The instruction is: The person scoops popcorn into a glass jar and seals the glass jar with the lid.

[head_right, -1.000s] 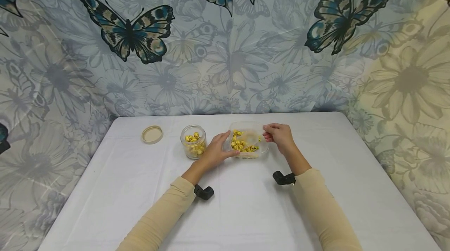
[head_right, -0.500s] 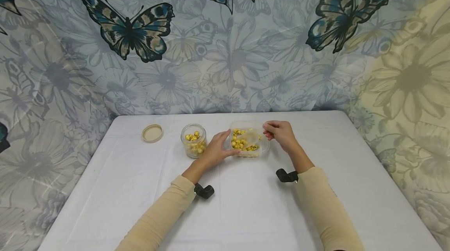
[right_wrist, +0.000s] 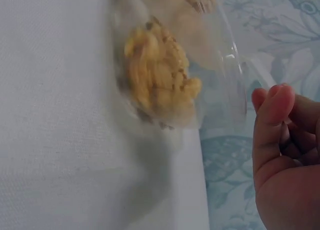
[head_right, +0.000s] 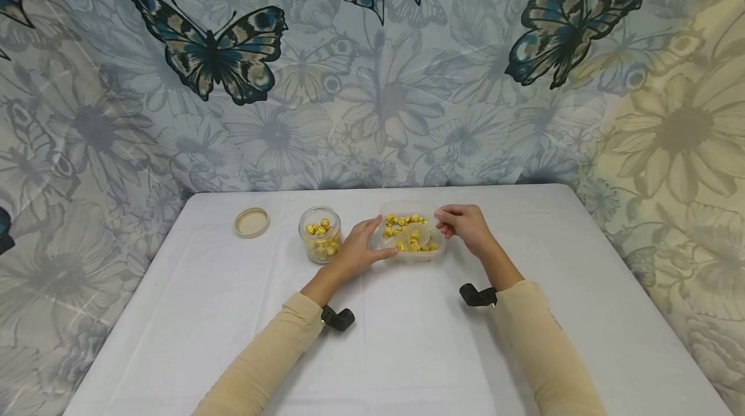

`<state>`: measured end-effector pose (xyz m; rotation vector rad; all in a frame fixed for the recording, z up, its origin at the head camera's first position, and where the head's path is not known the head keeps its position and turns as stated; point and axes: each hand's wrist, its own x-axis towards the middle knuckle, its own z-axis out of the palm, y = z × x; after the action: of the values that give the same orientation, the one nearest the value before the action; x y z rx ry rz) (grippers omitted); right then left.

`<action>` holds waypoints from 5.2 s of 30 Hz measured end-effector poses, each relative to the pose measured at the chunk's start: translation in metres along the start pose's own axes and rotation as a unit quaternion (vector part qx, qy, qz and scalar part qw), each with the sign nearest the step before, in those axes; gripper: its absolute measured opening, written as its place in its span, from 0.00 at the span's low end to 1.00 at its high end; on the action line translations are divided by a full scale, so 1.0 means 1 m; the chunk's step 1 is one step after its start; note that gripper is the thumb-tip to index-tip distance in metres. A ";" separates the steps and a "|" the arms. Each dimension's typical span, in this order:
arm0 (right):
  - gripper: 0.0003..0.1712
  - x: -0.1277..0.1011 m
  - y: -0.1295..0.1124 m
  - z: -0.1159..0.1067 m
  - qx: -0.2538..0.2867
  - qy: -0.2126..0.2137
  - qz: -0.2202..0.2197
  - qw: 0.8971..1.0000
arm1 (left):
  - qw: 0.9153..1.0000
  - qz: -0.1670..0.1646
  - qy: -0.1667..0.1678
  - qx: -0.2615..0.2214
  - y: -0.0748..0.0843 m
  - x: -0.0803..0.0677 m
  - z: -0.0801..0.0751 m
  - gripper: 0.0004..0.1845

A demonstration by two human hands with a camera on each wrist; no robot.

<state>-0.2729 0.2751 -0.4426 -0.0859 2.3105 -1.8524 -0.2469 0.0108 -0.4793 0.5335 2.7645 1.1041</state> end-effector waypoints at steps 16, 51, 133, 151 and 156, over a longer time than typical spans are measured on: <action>0.25 -0.004 0.001 0.002 0.031 0.060 0.081 0.994 | 1.000 -0.008 -0.001 0.002 0.000 0.000 0.000 0.50; 0.13 -0.023 0.003 0.015 0.205 0.122 0.137 0.962 | 1.000 -0.008 -0.003 0.002 -0.001 -0.001 0.001 0.50; 0.15 -0.028 -0.004 0.007 0.351 0.151 0.160 0.910 | 1.000 -0.008 -0.006 -0.018 0.003 0.001 -0.003 0.50; 0.15 -0.026 -0.018 0.006 0.371 0.131 0.117 0.912 | 1.000 -0.008 -0.016 -0.019 0.010 0.000 -0.013 0.51; 0.15 -0.026 -0.024 0.007 0.368 0.132 0.107 0.914 | 1.000 -0.003 -0.012 -0.016 0.015 -0.001 -0.017 0.51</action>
<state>-0.2476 0.2672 -0.4178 0.5212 1.5030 -2.5770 -0.2464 0.0091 -0.4567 0.5306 2.7210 1.1307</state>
